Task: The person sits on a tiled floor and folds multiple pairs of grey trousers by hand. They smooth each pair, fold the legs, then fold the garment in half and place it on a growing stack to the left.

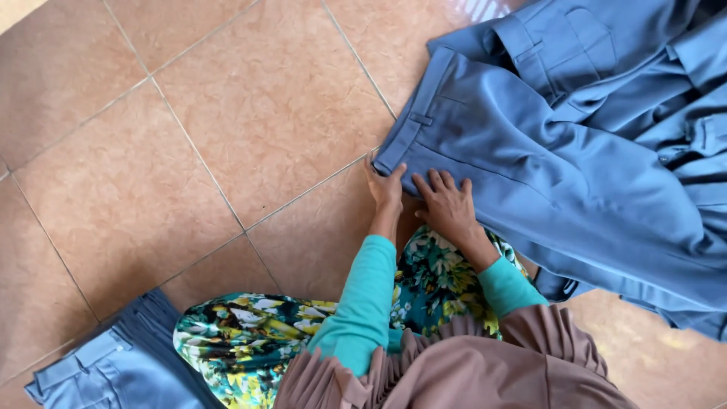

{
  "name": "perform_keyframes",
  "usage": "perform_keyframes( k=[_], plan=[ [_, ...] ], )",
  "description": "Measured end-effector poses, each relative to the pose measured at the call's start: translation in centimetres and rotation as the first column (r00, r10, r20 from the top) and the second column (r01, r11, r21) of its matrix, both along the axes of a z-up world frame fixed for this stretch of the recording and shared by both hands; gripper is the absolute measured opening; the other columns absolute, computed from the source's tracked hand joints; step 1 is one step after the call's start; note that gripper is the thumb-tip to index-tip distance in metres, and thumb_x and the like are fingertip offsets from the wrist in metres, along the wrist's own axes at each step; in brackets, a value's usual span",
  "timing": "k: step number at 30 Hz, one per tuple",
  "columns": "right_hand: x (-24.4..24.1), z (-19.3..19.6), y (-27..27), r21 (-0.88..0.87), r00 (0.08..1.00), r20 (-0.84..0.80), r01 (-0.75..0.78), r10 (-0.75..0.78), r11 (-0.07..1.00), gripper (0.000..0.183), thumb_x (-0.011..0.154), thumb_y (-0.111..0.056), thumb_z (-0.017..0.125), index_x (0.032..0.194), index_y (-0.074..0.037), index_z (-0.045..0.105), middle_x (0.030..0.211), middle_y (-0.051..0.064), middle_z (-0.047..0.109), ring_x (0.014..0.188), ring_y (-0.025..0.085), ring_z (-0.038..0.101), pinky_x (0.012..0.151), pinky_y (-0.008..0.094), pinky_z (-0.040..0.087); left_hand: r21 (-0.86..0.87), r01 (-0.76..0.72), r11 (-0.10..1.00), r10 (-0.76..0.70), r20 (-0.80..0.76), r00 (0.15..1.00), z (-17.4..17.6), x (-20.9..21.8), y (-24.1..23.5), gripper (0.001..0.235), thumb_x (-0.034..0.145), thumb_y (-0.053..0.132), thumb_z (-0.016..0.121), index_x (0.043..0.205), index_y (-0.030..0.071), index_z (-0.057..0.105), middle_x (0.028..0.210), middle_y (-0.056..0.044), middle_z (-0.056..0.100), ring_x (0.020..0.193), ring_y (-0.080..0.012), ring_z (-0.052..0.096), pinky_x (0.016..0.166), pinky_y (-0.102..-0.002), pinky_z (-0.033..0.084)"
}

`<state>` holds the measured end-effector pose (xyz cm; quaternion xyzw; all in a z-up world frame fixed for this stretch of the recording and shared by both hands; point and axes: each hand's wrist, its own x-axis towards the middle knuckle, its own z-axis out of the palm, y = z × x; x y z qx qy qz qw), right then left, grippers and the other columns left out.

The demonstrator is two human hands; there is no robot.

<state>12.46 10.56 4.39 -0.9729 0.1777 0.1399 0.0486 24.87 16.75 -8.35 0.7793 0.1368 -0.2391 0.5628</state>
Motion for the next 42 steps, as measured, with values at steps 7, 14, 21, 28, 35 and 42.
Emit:
perform_keyframes(
  k=[7, 14, 21, 28, 35, 42],
  plan=[
    [5.9, -1.8, 3.1, -0.02, 0.999, 0.009, -0.031, 0.032, 0.999, 0.094, 0.088, -0.035, 0.074, 0.165, -0.032, 0.02, 0.159, 0.015, 0.041, 0.148, 0.033, 0.034, 0.103, 0.064, 0.032, 0.131, -0.283, 0.95, 0.244, 0.252, 0.936, -4.4, 9.5, 3.9, 0.093, 0.061, 0.04, 0.095, 0.141, 0.027, 0.05, 0.139, -0.013, 0.064, 0.131, -0.0309, 0.06, 0.114, -0.042, 0.047],
    [12.7, -4.7, 12.0, 0.146, 0.971, -0.011, -0.236, 0.24, 0.961, 0.097, 0.085, -0.008, 0.071, 0.165, -0.028, 0.02, 0.17, 0.009, 0.024, 0.157, 0.03, 0.018, 0.113, 0.068, 0.024, 0.086, -0.584, 0.807, 0.502, 0.419, 0.756, -9.1, 18.5, 21.4, 0.085, 0.062, 0.03, 0.1, 0.135, 0.033, 0.057, 0.135, -0.009, 0.066, 0.131, -0.0288, 0.06, 0.114, -0.041, 0.045],
    [15.9, -5.3, 21.9, 0.245, 0.905, -0.02, -0.408, 0.426, 0.879, 0.093, 0.091, -0.001, 0.057, 0.166, -0.03, 0.011, 0.173, 0.006, 0.011, 0.159, 0.029, 0.006, 0.119, 0.068, 0.012, -0.008, -0.779, 0.626, 0.694, 0.462, 0.552, -11.5, 21.3, 38.7, 0.085, 0.064, 0.021, 0.099, 0.138, 0.026, 0.057, 0.134, -0.014, 0.066, 0.129, -0.0325, 0.061, 0.112, -0.042, 0.047],
    [14.1, -6.4, 25.1, 0.22, 0.879, 0.009, -0.467, 0.477, 0.856, 0.093, 0.092, 0.002, 0.054, 0.166, -0.034, 0.01, 0.173, 0.005, 0.013, 0.159, 0.029, 0.009, 0.12, 0.069, 0.015, 0.028, -0.894, 0.446, 0.797, 0.441, 0.412, -8.7, 21.0, 51.1, 0.085, 0.071, 0.013, 0.099, 0.142, 0.023, 0.055, 0.14, -0.014, 0.063, 0.134, -0.0325, 0.058, 0.113, -0.043, 0.048],
    [14.6, -8.7, 26.2, 0.219, 0.876, 0.059, -0.48, 0.479, 0.85, 0.083, 0.092, -0.002, 0.051, 0.165, -0.03, 0.023, 0.171, 0.006, 0.02, 0.158, 0.029, 0.014, 0.12, 0.07, 0.015, -0.218, -0.934, 0.282, 0.931, 0.296, 0.212, 2.1, 16.0, 45.6, 0.083, 0.083, 0.0, 0.084, 0.153, 0.008, 0.039, 0.153, -0.031, 0.044, 0.145, -0.042, 0.042, 0.122, -0.049, 0.036],
    [14.3, -8.0, 25.7, 0.266, 0.914, 0.07, -0.404, 0.4, 0.875, 0.072, 0.096, -0.026, 0.055, 0.162, -0.032, 0.029, 0.167, 0.005, 0.032, 0.155, 0.027, 0.026, 0.114, 0.067, 0.028, -0.211, -0.896, 0.391, 0.728, -0.524, 0.442, 0.4, 4.4, 27.8, 0.104, 0.076, 0.043, 0.092, 0.151, 0.0, 0.034, 0.149, -0.032, 0.044, 0.141, -0.048, 0.043, 0.113, -0.066, 0.034]
  ],
)
